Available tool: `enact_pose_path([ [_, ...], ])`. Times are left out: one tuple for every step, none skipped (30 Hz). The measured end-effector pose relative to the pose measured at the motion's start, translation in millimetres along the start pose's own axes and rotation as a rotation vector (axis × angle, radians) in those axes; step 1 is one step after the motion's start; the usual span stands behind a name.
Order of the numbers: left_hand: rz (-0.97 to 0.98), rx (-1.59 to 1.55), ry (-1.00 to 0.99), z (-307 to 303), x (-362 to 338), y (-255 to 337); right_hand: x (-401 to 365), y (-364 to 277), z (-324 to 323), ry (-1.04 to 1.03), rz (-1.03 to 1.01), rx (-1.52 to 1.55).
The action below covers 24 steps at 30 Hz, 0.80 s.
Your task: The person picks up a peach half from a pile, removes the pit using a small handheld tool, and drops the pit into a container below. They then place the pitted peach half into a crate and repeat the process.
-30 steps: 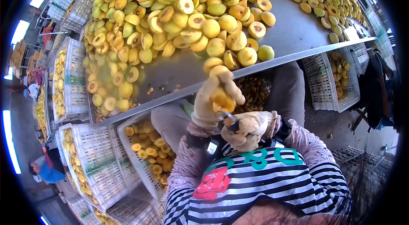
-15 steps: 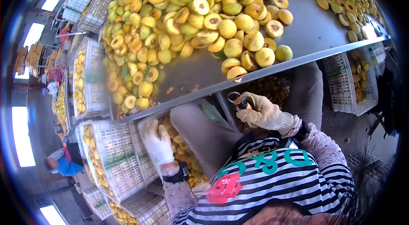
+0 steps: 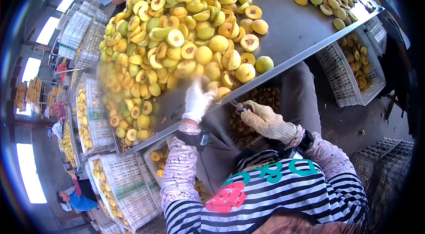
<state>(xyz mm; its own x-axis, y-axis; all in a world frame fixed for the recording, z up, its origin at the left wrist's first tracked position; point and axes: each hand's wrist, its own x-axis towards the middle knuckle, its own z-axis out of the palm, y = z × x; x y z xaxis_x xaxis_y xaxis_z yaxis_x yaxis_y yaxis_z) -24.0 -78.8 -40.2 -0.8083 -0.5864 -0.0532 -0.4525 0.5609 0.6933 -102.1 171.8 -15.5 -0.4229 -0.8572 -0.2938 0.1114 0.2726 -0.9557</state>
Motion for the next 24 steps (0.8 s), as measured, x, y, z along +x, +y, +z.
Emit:
enact_pose_path([
  [0.014,-0.186,0.074,-1,-3,-3,2,-1,2,0.013,0.03,0.031],
  [0.031,-0.371,0.149,-3,-8,-10,1,-4,-1,-0.053,0.019,0.052],
  [0.048,-0.555,0.219,-5,-14,-15,2,-5,0,-0.076,-0.042,0.099],
  [0.029,-0.764,0.198,-21,-29,7,2,-6,2,-0.098,-0.098,0.148],
  [0.034,-0.881,0.214,-26,-41,6,1,-10,4,-0.131,-0.097,0.168],
  [0.033,-0.943,0.234,-27,-54,16,-1,-15,7,-0.163,-0.096,0.189],
  [0.033,-1.007,0.259,-26,-66,26,-2,-20,11,-0.196,-0.094,0.209],
  [-0.025,-1.027,0.251,-22,-75,28,-1,-26,15,-0.237,-0.074,0.16],
  [0.03,-0.922,0.264,-15,-85,38,0,-31,20,-0.275,-0.054,0.113],
  [0.042,-1.007,0.259,-8,-90,45,3,-34,23,-0.288,-0.048,-0.046],
  [0.03,-1.275,0.239,-4,-92,55,4,-33,28,-0.266,-0.03,-0.064],
  [0.012,-1.543,0.227,0,-95,67,5,-30,33,-0.242,-0.014,-0.085],
  [-0.007,-1.555,0.252,3,-96,67,6,-28,37,-0.216,0.001,-0.108],
  [-0.023,-1.569,0.277,4,-96,67,6,-26,39,-0.222,-0.004,-0.069],
  [-0.038,-1.582,0.304,5,-95,66,6,-28,38,-0.221,0.002,-0.08],
  [-0.076,-1.581,0.283,4,-96,63,4,-31,37,-0.22,0.01,-0.085],
  [-0.117,-1.577,0.255,1,-97,59,3,-33,36,-0.215,0.02,-0.086],
  [-0.158,-1.573,0.225,0,-98,56,4,-36,37,-0.233,0.065,-0.144],
  [-0.195,-1.568,0.194,-1,-98,55,4,-36,40,-0.225,0.045,-0.148],
  [-0.138,-1.478,0.205,1,-101,59,5,-37,44,-0.219,0.024,-0.153],
  [-0.084,-1.388,0.221,4,-104,64,7,-36,47,-0.217,0.004,-0.158],
  [-0.141,-1.431,0.22,3,-105,65,11,-32,49,-0.222,-0.016,-0.204],
  [-0.2,-1.473,0.223,3,-106,65,14,-30,49,-0.222,-0.015,-0.226],
  [-0.03,-1.186,0.183,2,-110,63,16,-28,48,-0.221,-0.014,-0.246],
])
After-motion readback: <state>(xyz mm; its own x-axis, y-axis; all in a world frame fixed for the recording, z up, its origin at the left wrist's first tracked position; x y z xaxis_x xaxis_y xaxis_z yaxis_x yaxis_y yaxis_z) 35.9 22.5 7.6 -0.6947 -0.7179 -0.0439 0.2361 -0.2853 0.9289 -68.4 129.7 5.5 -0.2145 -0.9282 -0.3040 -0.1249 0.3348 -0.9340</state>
